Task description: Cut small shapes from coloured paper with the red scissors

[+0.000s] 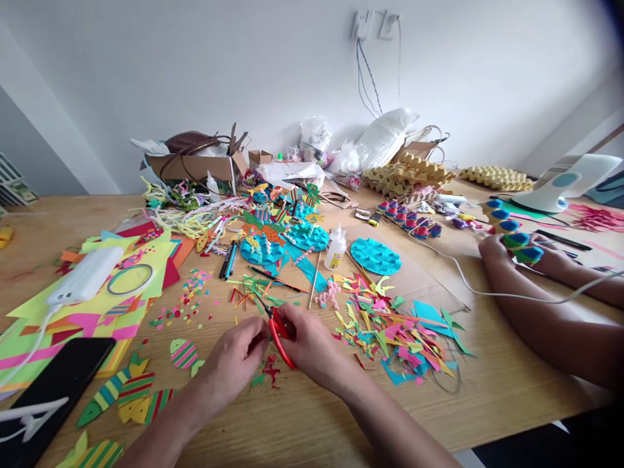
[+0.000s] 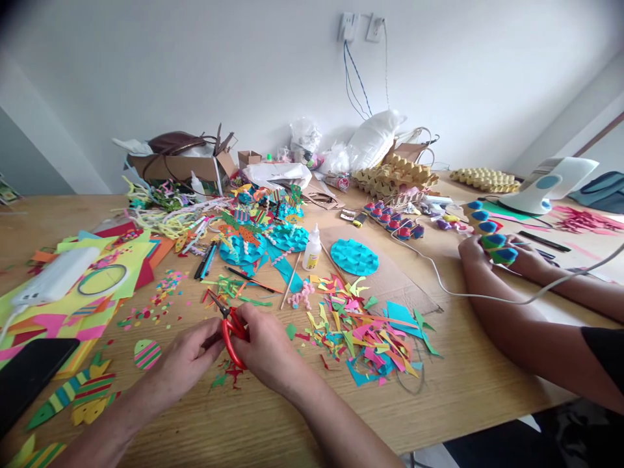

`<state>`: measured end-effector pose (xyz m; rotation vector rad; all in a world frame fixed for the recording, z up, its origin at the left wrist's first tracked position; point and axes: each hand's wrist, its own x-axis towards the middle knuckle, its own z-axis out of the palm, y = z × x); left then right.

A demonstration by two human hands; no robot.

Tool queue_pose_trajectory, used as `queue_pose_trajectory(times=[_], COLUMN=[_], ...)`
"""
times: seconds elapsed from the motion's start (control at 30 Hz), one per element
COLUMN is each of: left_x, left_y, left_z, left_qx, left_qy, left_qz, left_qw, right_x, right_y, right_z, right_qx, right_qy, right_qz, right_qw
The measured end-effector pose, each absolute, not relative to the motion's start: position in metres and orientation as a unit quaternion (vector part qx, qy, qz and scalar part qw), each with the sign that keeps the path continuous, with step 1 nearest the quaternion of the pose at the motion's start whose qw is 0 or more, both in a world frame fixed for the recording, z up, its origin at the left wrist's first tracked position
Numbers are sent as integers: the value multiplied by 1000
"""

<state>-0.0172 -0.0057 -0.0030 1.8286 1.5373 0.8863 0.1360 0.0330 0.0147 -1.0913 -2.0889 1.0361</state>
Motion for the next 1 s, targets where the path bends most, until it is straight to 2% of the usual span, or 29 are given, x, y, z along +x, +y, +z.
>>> queue_pose_trajectory(times=[0.27, 0.53, 1.0], left_x=[-18, -11, -10], left_y=[-2, -2, -10], left_z=[-7, -17, -26], left_qx=[640, 626, 624], left_qy=[556, 562, 586], left_qz=[388, 420, 423], left_qw=[361, 340, 297], right_x=[134, 124, 117], right_y=[43, 43, 36], right_z=[-1, -19, -30], right_qx=[-380, -355, -367], right_qy=[-689, -564, -559], right_qz=[507, 623, 610], right_qw=[352, 411, 425])
